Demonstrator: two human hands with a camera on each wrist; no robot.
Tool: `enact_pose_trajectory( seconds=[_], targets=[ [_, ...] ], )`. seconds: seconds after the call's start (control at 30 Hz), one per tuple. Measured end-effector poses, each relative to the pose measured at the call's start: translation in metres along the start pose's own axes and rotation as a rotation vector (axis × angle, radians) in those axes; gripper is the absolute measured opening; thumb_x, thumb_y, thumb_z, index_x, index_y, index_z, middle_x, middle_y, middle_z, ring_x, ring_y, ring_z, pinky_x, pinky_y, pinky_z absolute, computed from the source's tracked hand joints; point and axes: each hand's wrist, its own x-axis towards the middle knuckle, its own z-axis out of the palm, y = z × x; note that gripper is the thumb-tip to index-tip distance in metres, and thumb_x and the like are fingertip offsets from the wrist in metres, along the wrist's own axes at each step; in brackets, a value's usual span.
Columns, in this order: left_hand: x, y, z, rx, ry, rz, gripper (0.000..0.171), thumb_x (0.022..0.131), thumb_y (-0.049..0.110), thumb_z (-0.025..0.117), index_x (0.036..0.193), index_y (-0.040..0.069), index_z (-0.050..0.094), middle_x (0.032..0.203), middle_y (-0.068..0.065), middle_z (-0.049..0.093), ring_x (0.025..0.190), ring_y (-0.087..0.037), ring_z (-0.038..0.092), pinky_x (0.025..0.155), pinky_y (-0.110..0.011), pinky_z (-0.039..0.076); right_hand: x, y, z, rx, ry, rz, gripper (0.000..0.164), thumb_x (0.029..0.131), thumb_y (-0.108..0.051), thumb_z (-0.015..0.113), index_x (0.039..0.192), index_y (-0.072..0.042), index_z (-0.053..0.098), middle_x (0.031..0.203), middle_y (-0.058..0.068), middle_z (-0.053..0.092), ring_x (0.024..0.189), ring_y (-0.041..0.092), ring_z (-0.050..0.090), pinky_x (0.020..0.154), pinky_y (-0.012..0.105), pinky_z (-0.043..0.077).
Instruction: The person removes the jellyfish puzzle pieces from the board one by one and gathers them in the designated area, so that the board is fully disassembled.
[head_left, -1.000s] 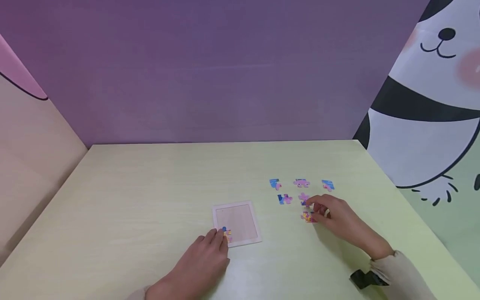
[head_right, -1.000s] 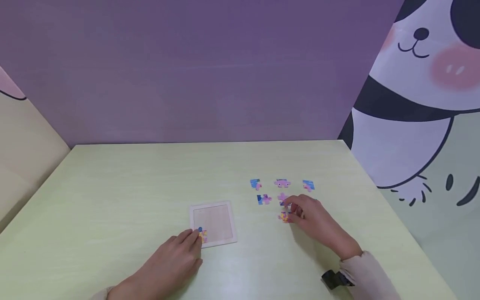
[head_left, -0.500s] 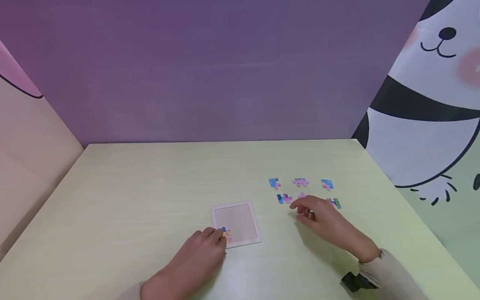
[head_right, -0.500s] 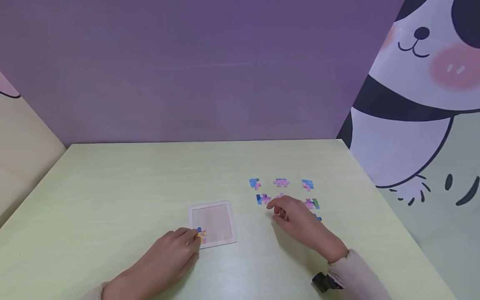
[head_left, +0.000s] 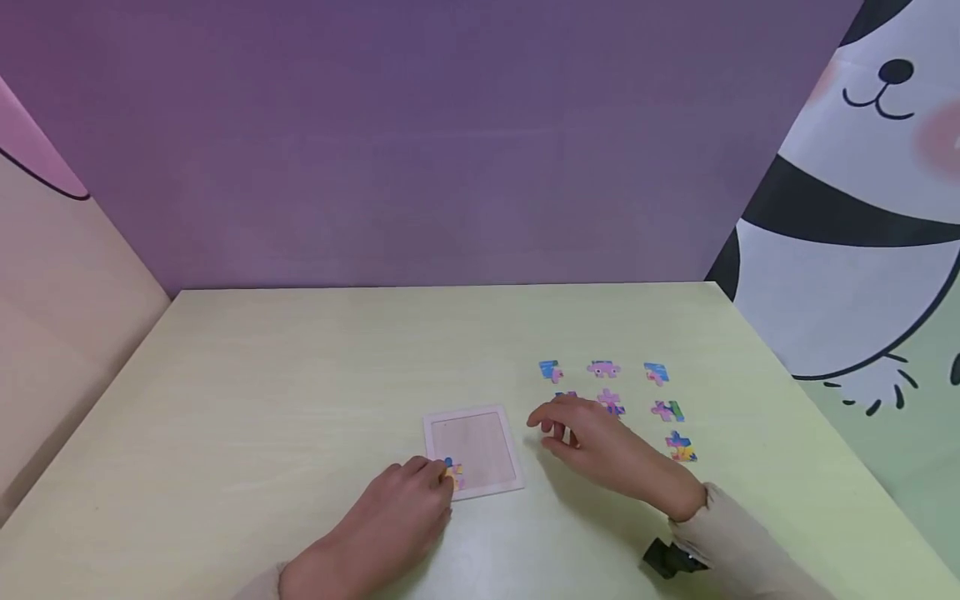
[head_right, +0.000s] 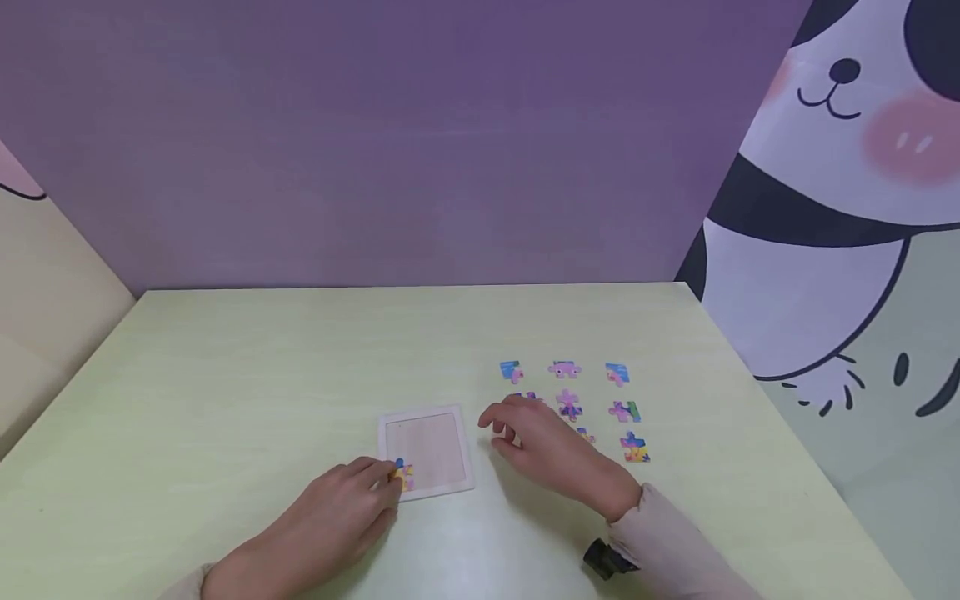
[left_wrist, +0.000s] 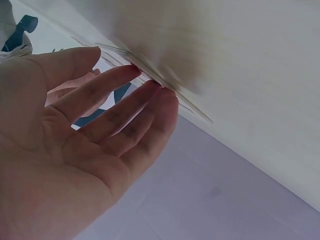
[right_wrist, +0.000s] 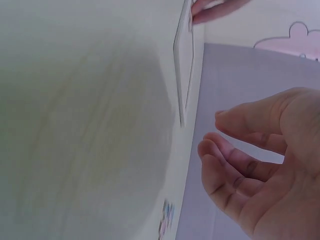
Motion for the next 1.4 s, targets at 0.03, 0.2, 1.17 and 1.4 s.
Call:
enact_pose_trajectory(
  seconds=[0.03,0.2,1.17,1.4],
  targets=[
    [0.0,0.0,0.0,-0.008,-0.004,-0.002,0.011,0.085,0.016,0.072,0.079,0.01,0.065,0.08,0.003,0.056,0.071,-0.015,0.053,0.054,-0.022,0.033,0.002,-0.002,0.002,0.002,-0.006,-0.008,0.018,0.089,0.002,0.068,0.106,-0.005,0.07,0.089,-0.007,0.062,0.079,0.007,0.057,0.066,0.023,0.052],
    [0.0,-0.002,-0.002,-0.035,-0.012,0.008,0.012,0.085,0.017,0.073,0.078,0.011,0.065,0.08,0.003,0.055,0.074,-0.016,0.054,0.055,-0.022,0.036,0.016,-0.016,0.013,0.008,-0.05,-0.041,0.018,0.091,0.0,0.067,0.108,-0.006,0.069,0.093,-0.003,0.064,0.081,0.008,0.057,0.068,0.024,0.052],
    [0.0,-0.028,0.002,-0.26,-0.267,-0.235,0.07,0.1,0.046,0.055,0.15,-0.001,0.039,0.16,-0.016,0.031,0.146,-0.039,0.027,0.108,-0.058,0.034,0.037,-0.052,0.049,0.076,-0.275,-0.018,0.024,0.092,-0.016,0.072,0.116,-0.015,0.066,0.099,-0.006,0.053,0.082,0.006,0.05,0.079,0.023,0.047],
    [-0.004,-0.028,0.0,-0.238,-0.3,-0.309,0.069,0.098,0.052,0.054,0.15,0.008,0.044,0.158,-0.017,0.032,0.144,-0.044,0.029,0.104,-0.066,0.034,0.039,-0.054,0.052,0.06,-0.269,-0.019,0.024,0.093,-0.016,0.071,0.115,-0.016,0.064,0.097,-0.006,0.052,0.082,0.008,0.05,0.078,0.023,0.046]
  ],
)
